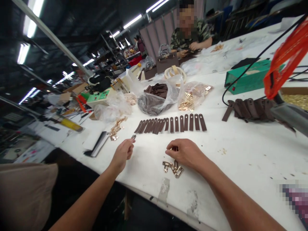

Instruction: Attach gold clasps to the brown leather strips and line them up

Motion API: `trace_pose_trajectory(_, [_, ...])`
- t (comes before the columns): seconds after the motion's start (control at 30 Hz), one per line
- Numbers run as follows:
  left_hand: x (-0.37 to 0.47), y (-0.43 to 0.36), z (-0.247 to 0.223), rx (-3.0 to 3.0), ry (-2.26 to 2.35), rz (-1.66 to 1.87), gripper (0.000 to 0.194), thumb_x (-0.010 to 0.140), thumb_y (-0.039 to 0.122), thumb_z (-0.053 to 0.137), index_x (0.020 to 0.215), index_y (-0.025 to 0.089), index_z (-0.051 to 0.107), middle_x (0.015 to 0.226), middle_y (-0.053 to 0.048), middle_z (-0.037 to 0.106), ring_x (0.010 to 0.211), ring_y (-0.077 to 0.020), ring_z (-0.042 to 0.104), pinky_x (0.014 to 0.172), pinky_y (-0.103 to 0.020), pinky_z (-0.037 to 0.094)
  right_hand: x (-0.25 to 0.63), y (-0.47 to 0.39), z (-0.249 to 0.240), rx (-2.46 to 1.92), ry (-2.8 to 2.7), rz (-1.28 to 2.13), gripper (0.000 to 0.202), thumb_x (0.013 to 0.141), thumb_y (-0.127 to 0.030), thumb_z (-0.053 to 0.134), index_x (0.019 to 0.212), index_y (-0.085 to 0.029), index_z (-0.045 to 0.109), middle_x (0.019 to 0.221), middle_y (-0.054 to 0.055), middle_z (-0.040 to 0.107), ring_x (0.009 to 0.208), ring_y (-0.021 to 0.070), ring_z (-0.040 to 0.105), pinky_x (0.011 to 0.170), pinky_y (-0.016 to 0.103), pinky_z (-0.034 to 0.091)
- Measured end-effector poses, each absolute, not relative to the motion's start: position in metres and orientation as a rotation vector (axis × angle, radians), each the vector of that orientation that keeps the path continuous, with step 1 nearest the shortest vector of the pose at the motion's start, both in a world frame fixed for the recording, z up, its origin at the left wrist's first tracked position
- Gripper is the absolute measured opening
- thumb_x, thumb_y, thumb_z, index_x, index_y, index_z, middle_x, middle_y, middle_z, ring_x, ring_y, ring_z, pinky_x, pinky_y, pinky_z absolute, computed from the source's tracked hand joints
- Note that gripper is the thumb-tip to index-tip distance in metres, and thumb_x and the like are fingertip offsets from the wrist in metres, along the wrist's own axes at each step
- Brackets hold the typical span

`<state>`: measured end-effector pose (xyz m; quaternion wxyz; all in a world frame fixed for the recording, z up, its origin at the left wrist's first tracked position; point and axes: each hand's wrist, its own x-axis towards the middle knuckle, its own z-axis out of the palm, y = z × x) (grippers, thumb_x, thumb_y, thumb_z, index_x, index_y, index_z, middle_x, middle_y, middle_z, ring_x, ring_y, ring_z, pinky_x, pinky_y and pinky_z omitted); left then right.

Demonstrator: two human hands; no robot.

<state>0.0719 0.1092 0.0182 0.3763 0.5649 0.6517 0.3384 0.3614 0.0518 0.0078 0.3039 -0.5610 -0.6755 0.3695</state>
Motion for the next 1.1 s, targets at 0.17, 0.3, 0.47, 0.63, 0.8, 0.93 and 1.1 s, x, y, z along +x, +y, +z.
trace_pose_trajectory(0.17, [0.118, 0.057, 0.015, 0.9, 1.196, 0.835, 0.031, 0.083, 0.047, 0.06, 0.084, 0.017, 0.057, 0.066, 0.004, 0.047, 0.041, -0.0033, 0.025, 0.04, -0.019, 0.01, 0.344, 0.042, 0.002, -1.541, -2.117, 0.732, 0.013, 0.075, -0.035, 0.072, 0.082, -0.024, 0.074, 0.083, 0.003, 0.07, 0.075, 0.0197, 0.061, 0.064, 0.028, 0.038])
trace_pose_trajectory(0.3, [0.141, 0.04, 0.011, 0.84, 1.121, 0.837, 0.033, 0.084, 0.048, 0.067, 0.087, 0.016, 0.058, 0.069, 0.004, 0.047, 0.043, -0.0022, 0.027, 0.04, -0.017, 0.013, 0.333, 0.037, 0.0, -1.562, -2.307, 0.595, 0.003, 0.075, -0.025, 0.07, 0.075, -0.023, 0.072, 0.082, 0.005, 0.069, 0.078, 0.0216, 0.06, 0.064, 0.029, 0.034])
trace_pose_trajectory(0.47, [0.147, 0.037, -0.001, 0.921, 1.126, 0.827, 0.041, 0.084, 0.052, 0.069, 0.104, 0.016, 0.064, 0.058, 0.007, 0.043, 0.043, -0.0043, 0.029, 0.041, -0.018, 0.016, 0.334, 0.038, -0.002, -1.542, -2.216, 0.638, 0.005, 0.076, -0.02, 0.067, 0.075, -0.024, 0.07, 0.08, 0.003, 0.069, 0.078, 0.0201, 0.06, 0.066, 0.029, 0.035])
trace_pose_trajectory(0.63, [0.139, 0.039, -0.017, 0.998, 1.162, 0.837, 0.048, 0.085, 0.047, 0.068, 0.119, 0.014, 0.065, 0.059, 0.002, 0.059, 0.046, -0.0069, 0.044, 0.045, -0.019, 0.029, 0.34, 0.042, 0.0, -1.496, -1.874, 0.997, 0.008, 0.081, -0.025, 0.063, 0.075, -0.023, 0.066, 0.068, -0.001, 0.068, 0.061, 0.0147, 0.059, 0.058, 0.026, 0.037])
trace_pose_trajectory(0.8, [0.133, 0.039, -0.021, 1.003, 1.133, 0.841, 0.045, 0.084, 0.037, 0.07, 0.123, 0.014, 0.064, 0.073, -0.001, 0.065, 0.051, -0.008, 0.053, 0.052, -0.021, 0.038, 0.349, 0.05, -0.001, -1.386, -1.672, 1.042, 0.013, 0.084, -0.027, 0.059, 0.083, -0.022, 0.07, 0.081, 0.001, 0.071, 0.07, 0.0166, 0.063, 0.066, 0.028, 0.045])
trace_pose_trajectory(0.93, [0.134, 0.04, -0.021, 0.988, 1.114, 0.855, 0.046, 0.081, 0.033, 0.073, 0.122, 0.015, 0.063, 0.076, -0.001, 0.065, 0.053, -0.0087, 0.054, 0.054, -0.022, 0.042, 0.35, 0.053, -0.003, -1.389, -1.621, 1.03, 0.016, 0.085, -0.027, 0.057, 0.09, -0.022, 0.072, 0.09, 0.003, 0.072, 0.078, 0.0183, 0.063, 0.071, 0.03, 0.046])
trace_pose_trajectory(1.1, [0.136, 0.038, -0.021, 0.979, 1.086, 0.896, 0.039, 0.082, 0.029, 0.071, 0.118, 0.015, 0.062, 0.075, -0.001, 0.064, 0.056, -0.0096, 0.055, 0.054, -0.022, 0.045, 0.347, 0.052, -0.004, -1.423, -1.594, 1.005, 0.022, 0.086, -0.03, 0.057, 0.102, -0.024, 0.072, 0.082, 0.001, 0.07, 0.071, 0.0171, 0.061, 0.07, 0.03, 0.047])
